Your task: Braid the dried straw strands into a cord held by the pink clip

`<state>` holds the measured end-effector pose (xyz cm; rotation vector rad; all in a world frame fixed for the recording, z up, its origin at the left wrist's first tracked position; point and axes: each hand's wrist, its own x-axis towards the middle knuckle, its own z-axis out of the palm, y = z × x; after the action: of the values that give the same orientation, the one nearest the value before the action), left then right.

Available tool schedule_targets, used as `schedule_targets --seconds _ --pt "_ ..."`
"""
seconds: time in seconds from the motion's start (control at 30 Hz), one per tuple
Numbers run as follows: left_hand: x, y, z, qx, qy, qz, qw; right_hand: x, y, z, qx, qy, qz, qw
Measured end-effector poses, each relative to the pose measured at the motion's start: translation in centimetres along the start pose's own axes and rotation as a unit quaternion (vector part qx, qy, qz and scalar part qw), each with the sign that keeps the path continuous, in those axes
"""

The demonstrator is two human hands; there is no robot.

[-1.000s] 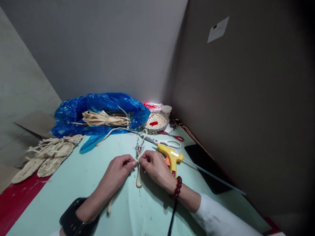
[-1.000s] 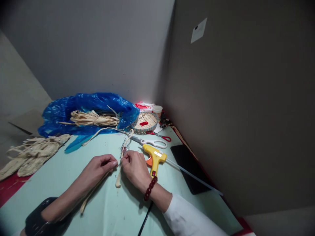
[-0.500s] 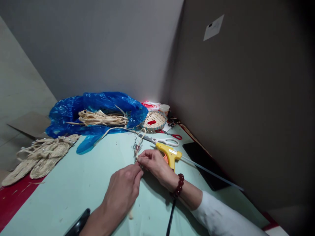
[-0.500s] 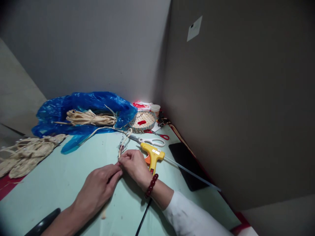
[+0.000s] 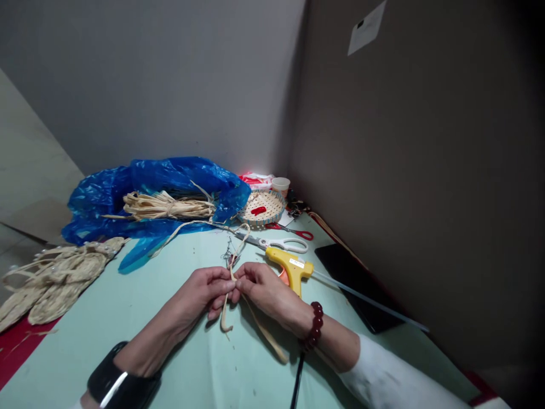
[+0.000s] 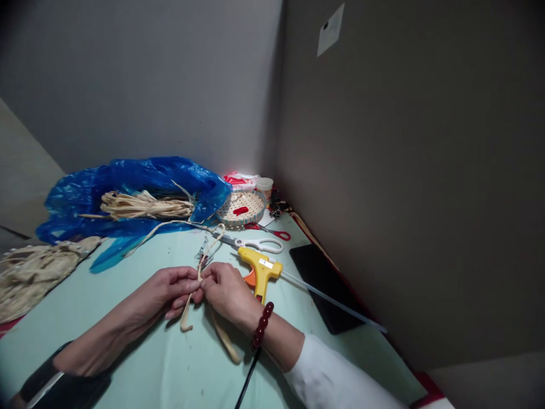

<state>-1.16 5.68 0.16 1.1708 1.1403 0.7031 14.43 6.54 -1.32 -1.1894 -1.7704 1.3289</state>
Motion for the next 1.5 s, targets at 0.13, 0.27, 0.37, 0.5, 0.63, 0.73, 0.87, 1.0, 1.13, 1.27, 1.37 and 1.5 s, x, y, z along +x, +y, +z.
schedule_targets --seconds 0.13,0.27,0.37,0.5,0.63,0.73,0.87,1.0,1.13,1.27,1.37,1.5 --pt "-0.1 -0.1 -0.3 -0.015 0.011 -0.007 1.000 -0.6 -0.5 -0.3 -0.033 -0.014 0.005 0.999" --pt "-0.3 -0.5 -0.3 -0.009 0.036 -0.011 0.999 -1.5 -1.6 -0.6 -0.133 0.001 -0.010 0.991" --pt "-0.4 -0.6 0.2 0.001 0.057 -0.005 0.998 -2.1 -2.3 -0.6 -0.240 0.019 -0.019 0.970" --pt "-0.4 -0.4 0.7 0.037 0.101 -0.009 0.994 -2.3 -2.7 -0.6 -0.295 0.007 -0.027 0.955" --pt "-0.4 -0.3 0.7 0.076 0.131 -0.003 0.988 -2.4 -2.5 -0.9 -0.345 0.016 -0.045 0.937" --pt "-0.4 -0.4 0.6 0.079 0.137 -0.006 0.987 -2.9 -2.5 -0.9 -0.413 0.043 -0.073 0.907" --pt "-0.5 -0.8 0.7 0.066 0.134 -0.011 0.989 -4.1 -2.9 -0.1 -0.490 0.069 -0.170 0.852" --pt "-0.9 -1.1 0.5 0.009 0.100 -0.019 0.995 -4.8 -2.7 1.2 -0.548 0.045 -0.292 0.782" --pt "-1.4 -1.0 0.2 -0.094 0.033 -0.026 0.995 -4.7 -2.4 1.6 -0.547 0.003 -0.331 0.768" --pt "-1.5 -0.4 0.2 -0.099 0.041 -0.029 0.994 -3.9 -2.8 0.6 -0.367 0.064 -0.212 0.903" --pt "-1.4 -0.3 0.1 -0.097 0.044 -0.022 0.994 -2.8 -2.9 -0.4 -0.210 0.091 -0.096 0.969" --pt "-1.3 -0.2 0.2 -0.076 0.041 -0.018 0.996 -1.4 -1.8 -0.6 -0.071 -0.038 -0.017 0.997"
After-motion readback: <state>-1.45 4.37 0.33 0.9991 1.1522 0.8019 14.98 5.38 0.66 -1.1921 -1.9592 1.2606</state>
